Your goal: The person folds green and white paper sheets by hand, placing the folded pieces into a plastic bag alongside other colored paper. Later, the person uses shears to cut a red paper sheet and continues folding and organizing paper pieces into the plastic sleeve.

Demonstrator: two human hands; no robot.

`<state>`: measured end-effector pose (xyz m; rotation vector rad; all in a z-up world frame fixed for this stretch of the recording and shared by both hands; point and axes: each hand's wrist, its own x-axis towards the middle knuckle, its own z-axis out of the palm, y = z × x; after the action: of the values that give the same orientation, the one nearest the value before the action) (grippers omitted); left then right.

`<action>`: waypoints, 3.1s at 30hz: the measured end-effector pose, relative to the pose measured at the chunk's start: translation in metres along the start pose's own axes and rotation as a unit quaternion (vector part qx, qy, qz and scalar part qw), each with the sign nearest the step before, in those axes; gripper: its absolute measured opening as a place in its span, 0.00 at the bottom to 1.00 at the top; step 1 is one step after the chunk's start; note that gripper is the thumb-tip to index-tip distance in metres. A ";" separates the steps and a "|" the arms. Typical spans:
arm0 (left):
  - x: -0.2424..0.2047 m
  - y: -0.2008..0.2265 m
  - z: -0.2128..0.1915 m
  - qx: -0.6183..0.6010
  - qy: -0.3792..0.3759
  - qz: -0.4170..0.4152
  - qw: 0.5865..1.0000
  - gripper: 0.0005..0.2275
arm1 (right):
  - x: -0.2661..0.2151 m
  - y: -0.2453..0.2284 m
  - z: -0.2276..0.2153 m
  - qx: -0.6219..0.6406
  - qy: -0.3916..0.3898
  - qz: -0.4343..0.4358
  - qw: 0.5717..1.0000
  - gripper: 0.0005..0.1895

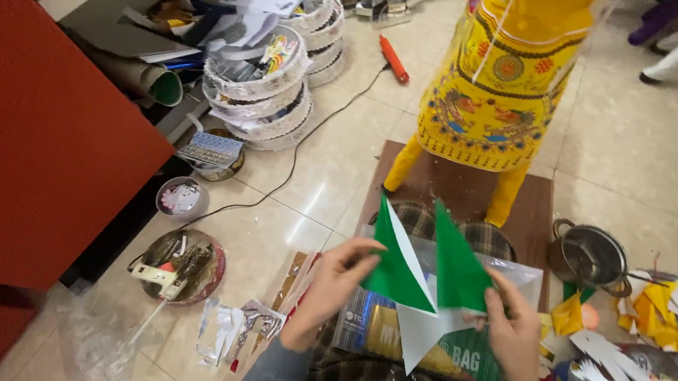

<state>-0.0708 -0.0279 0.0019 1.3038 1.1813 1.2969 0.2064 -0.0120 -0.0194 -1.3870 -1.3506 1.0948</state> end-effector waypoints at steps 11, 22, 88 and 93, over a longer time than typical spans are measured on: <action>-0.002 0.006 0.023 -0.125 -0.225 0.009 0.966 0.14 | 0.003 -0.004 -0.005 -0.253 -0.079 -0.289 0.920 0.40; -0.006 0.013 0.041 -0.020 -0.250 0.083 0.964 0.16 | 0.006 -0.020 -0.005 -0.106 -0.128 -0.333 0.928 0.38; 0.019 0.050 0.039 0.115 -0.116 0.107 0.981 0.14 | 0.022 -0.026 0.026 0.128 -0.268 -0.042 0.954 0.05; 0.024 0.034 0.040 0.147 -0.116 0.160 0.969 0.16 | 0.021 -0.016 0.026 0.112 -0.214 0.018 0.970 0.12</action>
<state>-0.0305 -0.0077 0.0379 1.8719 1.0525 1.1778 0.1778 0.0096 -0.0092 -1.0486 -1.4486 1.5834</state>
